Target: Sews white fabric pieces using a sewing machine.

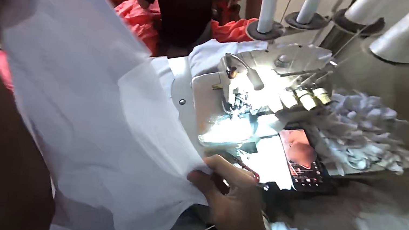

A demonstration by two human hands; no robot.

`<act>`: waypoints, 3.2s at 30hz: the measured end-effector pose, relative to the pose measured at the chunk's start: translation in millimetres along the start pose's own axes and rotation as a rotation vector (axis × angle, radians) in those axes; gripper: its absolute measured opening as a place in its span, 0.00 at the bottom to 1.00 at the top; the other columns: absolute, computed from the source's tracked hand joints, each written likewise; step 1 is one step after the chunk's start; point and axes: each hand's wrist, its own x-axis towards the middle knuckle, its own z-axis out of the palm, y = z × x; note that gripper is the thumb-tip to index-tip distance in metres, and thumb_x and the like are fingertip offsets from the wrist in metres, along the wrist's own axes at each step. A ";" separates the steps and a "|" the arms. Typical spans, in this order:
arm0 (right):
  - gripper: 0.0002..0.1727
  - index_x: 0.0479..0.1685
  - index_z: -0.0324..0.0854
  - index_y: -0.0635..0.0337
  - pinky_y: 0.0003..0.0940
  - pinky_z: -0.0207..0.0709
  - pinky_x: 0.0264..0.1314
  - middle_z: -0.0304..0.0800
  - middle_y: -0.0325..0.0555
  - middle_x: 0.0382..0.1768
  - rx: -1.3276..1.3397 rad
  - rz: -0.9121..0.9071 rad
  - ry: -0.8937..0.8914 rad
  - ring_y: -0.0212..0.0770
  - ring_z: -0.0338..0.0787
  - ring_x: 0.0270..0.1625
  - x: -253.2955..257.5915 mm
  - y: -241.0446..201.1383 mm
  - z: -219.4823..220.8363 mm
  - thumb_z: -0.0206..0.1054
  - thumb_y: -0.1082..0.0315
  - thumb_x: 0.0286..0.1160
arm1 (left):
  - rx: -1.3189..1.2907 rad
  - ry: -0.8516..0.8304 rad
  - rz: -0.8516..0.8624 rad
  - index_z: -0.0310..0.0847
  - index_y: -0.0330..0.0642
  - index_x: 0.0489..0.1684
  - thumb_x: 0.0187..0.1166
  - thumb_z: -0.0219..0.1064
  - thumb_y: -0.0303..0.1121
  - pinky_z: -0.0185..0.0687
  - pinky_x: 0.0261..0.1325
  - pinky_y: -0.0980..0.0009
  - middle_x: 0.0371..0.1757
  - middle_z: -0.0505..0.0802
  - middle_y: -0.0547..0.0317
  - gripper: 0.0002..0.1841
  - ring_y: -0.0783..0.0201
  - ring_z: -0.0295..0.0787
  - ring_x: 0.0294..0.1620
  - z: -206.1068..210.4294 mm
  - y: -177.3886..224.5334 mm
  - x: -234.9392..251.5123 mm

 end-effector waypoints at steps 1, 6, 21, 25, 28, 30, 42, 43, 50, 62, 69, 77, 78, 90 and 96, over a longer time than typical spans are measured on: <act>0.10 0.44 0.89 0.59 0.13 0.75 0.26 0.89 0.32 0.28 -0.032 0.029 0.058 0.18 0.80 0.25 -1.2 0.3 -3.8 0.71 0.61 0.81 | 0.113 -0.102 0.131 0.84 0.35 0.55 0.88 0.60 0.48 0.83 0.52 0.73 0.45 0.89 0.59 0.21 0.76 0.85 0.43 29.5 10.1 1.5; 0.11 0.37 0.91 0.48 0.19 0.75 0.25 0.87 0.26 0.22 -0.341 0.281 0.239 0.19 0.80 0.22 -0.8 43.2 -21.7 0.72 0.53 0.74 | 0.246 -0.598 0.293 0.84 0.31 0.58 0.89 0.58 0.39 0.75 0.59 0.27 0.50 0.91 0.30 0.18 0.30 0.88 0.55 201.9 24.7 -11.4; 0.11 0.49 0.86 0.50 0.19 0.78 0.33 0.89 0.25 0.29 -0.318 0.430 0.135 0.19 0.83 0.28 -11.9 82.0 -57.4 0.71 0.62 0.69 | -0.063 -0.509 0.237 0.83 0.42 0.71 0.87 0.61 0.41 0.71 0.84 0.61 0.79 0.82 0.54 0.20 0.60 0.71 0.85 221.4 98.1 -283.4; 0.15 0.53 0.86 0.51 0.29 0.82 0.44 0.90 0.35 0.39 -0.468 0.331 0.073 0.29 0.88 0.41 -13.8 80.9 -59.5 0.70 0.67 0.65 | -0.061 -0.567 0.276 0.78 0.44 0.78 0.86 0.62 0.45 0.61 0.92 0.57 0.85 0.77 0.56 0.25 0.61 0.61 0.91 217.5 89.6 -281.4; 0.18 0.52 0.90 0.46 0.39 0.83 0.42 0.93 0.37 0.41 -0.570 0.265 0.056 0.37 0.91 0.42 -16.2 87.2 -56.3 0.68 0.71 0.62 | -0.034 -0.631 0.297 0.75 0.46 0.81 0.84 0.63 0.48 0.52 0.95 0.52 0.89 0.72 0.59 0.28 0.59 0.53 0.95 213.7 87.4 -279.0; 0.18 0.48 0.93 0.44 0.37 0.82 0.42 0.94 0.35 0.40 -0.539 0.266 0.077 0.34 0.90 0.40 -19.7 90.5 -55.5 0.64 0.72 0.62 | -0.041 -0.656 0.300 0.74 0.47 0.82 0.83 0.63 0.48 0.52 0.95 0.52 0.90 0.71 0.59 0.29 0.59 0.52 0.95 211.6 86.5 -277.1; 0.13 0.51 0.90 0.63 0.18 0.88 0.45 0.95 0.39 0.40 -0.100 0.269 0.286 0.24 0.93 0.39 -1.4 77.9 -54.8 0.68 0.73 0.70 | -0.009 -0.674 0.306 0.78 0.54 0.81 0.88 0.52 0.55 0.48 0.95 0.50 0.92 0.67 0.55 0.28 0.54 0.48 0.96 220.8 83.9 -264.2; 0.14 0.52 0.90 0.63 0.18 0.88 0.46 0.96 0.39 0.41 -0.115 0.273 0.294 0.24 0.93 0.40 -0.6 77.4 -54.5 0.68 0.73 0.69 | -0.010 -0.671 0.305 0.78 0.54 0.81 0.89 0.51 0.56 0.47 0.95 0.50 0.92 0.67 0.55 0.28 0.54 0.48 0.96 221.5 83.1 -263.6; 0.15 0.52 0.91 0.62 0.16 0.86 0.42 0.96 0.37 0.39 -0.212 0.301 0.317 0.21 0.91 0.38 7.6 75.2 -58.0 0.66 0.71 0.66 | -0.013 -0.681 0.325 0.74 0.55 0.85 0.88 0.48 0.57 0.42 0.95 0.47 0.92 0.66 0.55 0.30 0.53 0.46 0.97 225.3 83.8 -255.2; 0.14 0.52 0.87 0.60 0.19 0.85 0.44 0.93 0.37 0.42 -0.191 0.222 0.212 0.24 0.91 0.42 5.7 92.2 -72.0 0.65 0.72 0.68 | -0.077 -0.640 0.416 0.78 0.51 0.81 0.88 0.53 0.54 0.41 0.95 0.44 0.89 0.71 0.52 0.28 0.51 0.49 0.96 231.7 75.9 -251.2; 0.09 0.46 0.88 0.61 0.21 0.88 0.48 0.93 0.38 0.40 -0.082 0.259 0.171 0.27 0.92 0.42 1.9 94.5 -74.6 0.66 0.72 0.72 | -0.237 -0.632 0.494 0.88 0.43 0.45 0.84 0.65 0.35 0.61 0.89 0.50 0.58 0.90 0.54 0.08 0.55 0.80 0.76 218.8 85.8 -263.2; 0.10 0.43 0.89 0.65 0.13 0.83 0.45 0.92 0.33 0.40 -0.178 0.238 0.131 0.16 0.87 0.40 6.6 89.3 -91.8 0.66 0.72 0.67 | -0.623 -0.643 0.306 0.84 0.30 0.57 0.85 0.59 0.22 0.78 0.77 0.62 0.60 0.90 0.49 0.11 0.60 0.83 0.70 193.5 73.8 -242.1; 0.11 0.44 0.87 0.68 0.12 0.83 0.47 0.92 0.33 0.39 -0.207 0.264 0.131 0.13 0.88 0.40 5.0 86.5 -90.3 0.66 0.73 0.67 | -0.567 -0.578 0.276 0.84 0.30 0.59 0.84 0.58 0.22 0.77 0.79 0.61 0.64 0.89 0.49 0.13 0.59 0.82 0.73 183.9 62.3 -236.8; 0.10 0.31 0.82 0.52 0.10 0.78 0.40 0.84 0.14 0.25 -0.115 0.390 -0.008 0.07 0.81 0.31 -19.9 72.2 -83.0 0.62 0.66 0.83 | 0.483 -0.393 -0.376 0.79 0.41 0.74 0.77 0.75 0.37 0.71 0.77 0.34 0.73 0.83 0.36 0.26 0.34 0.76 0.76 -10.7 -210.3 -298.7; 0.15 0.29 0.86 0.71 0.11 0.73 0.37 0.85 0.38 0.25 -0.412 0.385 -0.004 0.11 0.77 0.29 -23.5 69.2 -81.0 0.71 0.66 0.76 | 0.633 -0.388 -0.298 0.87 0.44 0.62 0.81 0.70 0.35 0.75 0.68 0.31 0.59 0.93 0.45 0.15 0.38 0.86 0.66 0.4 -229.0 -299.4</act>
